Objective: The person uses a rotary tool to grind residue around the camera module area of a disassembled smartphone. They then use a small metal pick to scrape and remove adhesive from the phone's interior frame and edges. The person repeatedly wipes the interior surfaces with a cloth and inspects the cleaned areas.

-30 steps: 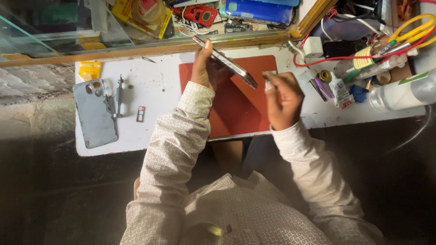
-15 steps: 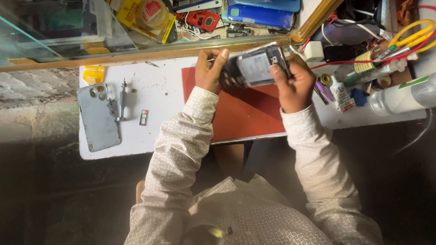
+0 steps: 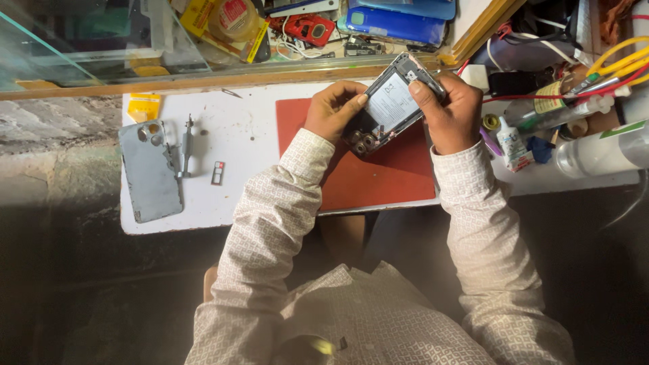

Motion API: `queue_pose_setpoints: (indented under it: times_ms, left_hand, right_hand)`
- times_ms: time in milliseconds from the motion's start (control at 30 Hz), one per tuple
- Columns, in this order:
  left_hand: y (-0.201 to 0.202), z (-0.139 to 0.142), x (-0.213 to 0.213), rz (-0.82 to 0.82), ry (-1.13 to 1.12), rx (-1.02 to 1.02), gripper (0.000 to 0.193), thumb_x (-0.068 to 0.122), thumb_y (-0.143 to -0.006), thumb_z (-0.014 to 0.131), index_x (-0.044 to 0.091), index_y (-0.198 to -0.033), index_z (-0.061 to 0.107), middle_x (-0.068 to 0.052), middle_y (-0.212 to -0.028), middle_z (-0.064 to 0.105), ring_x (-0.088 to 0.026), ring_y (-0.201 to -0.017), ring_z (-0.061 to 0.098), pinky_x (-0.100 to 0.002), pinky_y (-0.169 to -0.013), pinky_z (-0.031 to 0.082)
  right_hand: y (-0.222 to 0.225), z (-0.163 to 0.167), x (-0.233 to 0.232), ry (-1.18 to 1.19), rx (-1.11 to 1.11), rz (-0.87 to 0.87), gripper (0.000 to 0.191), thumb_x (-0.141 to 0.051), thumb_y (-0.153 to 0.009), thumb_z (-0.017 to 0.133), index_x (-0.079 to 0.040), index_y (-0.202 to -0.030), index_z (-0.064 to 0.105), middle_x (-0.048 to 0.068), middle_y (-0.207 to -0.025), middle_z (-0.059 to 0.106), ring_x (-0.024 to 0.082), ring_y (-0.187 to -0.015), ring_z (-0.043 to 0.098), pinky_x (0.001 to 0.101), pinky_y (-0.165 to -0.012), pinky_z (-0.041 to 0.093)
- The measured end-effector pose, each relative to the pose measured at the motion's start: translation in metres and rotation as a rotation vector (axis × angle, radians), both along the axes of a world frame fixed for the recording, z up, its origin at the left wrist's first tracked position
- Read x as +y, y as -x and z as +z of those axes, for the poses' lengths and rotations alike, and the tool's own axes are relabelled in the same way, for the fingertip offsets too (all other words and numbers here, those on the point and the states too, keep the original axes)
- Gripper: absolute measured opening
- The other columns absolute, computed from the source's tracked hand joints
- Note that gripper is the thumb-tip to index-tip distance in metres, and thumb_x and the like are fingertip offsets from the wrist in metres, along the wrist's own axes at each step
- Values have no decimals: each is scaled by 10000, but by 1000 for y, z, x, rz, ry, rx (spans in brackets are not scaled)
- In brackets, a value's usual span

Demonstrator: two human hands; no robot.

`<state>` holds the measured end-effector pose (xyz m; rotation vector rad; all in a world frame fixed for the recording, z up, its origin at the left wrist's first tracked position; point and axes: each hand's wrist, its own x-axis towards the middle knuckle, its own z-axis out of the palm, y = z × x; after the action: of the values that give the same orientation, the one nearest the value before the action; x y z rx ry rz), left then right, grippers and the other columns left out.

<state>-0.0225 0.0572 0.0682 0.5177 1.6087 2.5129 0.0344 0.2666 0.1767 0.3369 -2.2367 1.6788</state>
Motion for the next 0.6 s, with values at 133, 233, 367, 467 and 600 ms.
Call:
queue_pose_setpoints:
  times_ms: [133,233,367,467,600]
  left_hand:
    - [4,-5,0,-2,-21,-24,161,85,-998,689,-21,-1119,688,-61,-949,719,-103,-857,667,-262,-803,574]
    - [6,-8,0,5,-8,-39,157,89,-985,699,-19,-1098,683,-66,-935,718,-104,-828,671,-257,-773,584]
    - [8,-10,1,5,0,-32,145,83,-983,702,-15,-1088,680,-55,-926,702,-98,-811,658,-253,-765,581]
    - [9,-12,1,14,21,-26,134,79,-980,698,-9,-1079,679,-47,-920,698,-92,-805,646,-248,-765,572]
    - [10,-13,1,34,47,0,125,85,-986,698,-3,-1072,680,-36,-914,690,-83,-815,620,-240,-782,547]
  right_hand:
    - [7,-2,-1,-9,2,0,395,-318,-1029,762,12,-840,657,-42,-740,559,44,-673,444,260,-601,367]
    - [8,-2,-1,-21,3,12,371,-312,-1032,752,15,-876,675,-48,-750,572,40,-677,454,257,-604,377]
    - [8,-1,-3,-28,-15,-12,350,-286,-1027,747,21,-876,675,-47,-726,562,41,-656,450,259,-589,375]
    - [6,0,-5,-51,-11,-32,330,-269,-1028,743,19,-880,678,-46,-726,559,43,-659,446,261,-595,376]
    - [5,0,-9,-82,18,-58,346,-264,-1038,758,15,-857,662,-43,-735,547,47,-695,435,269,-627,381]
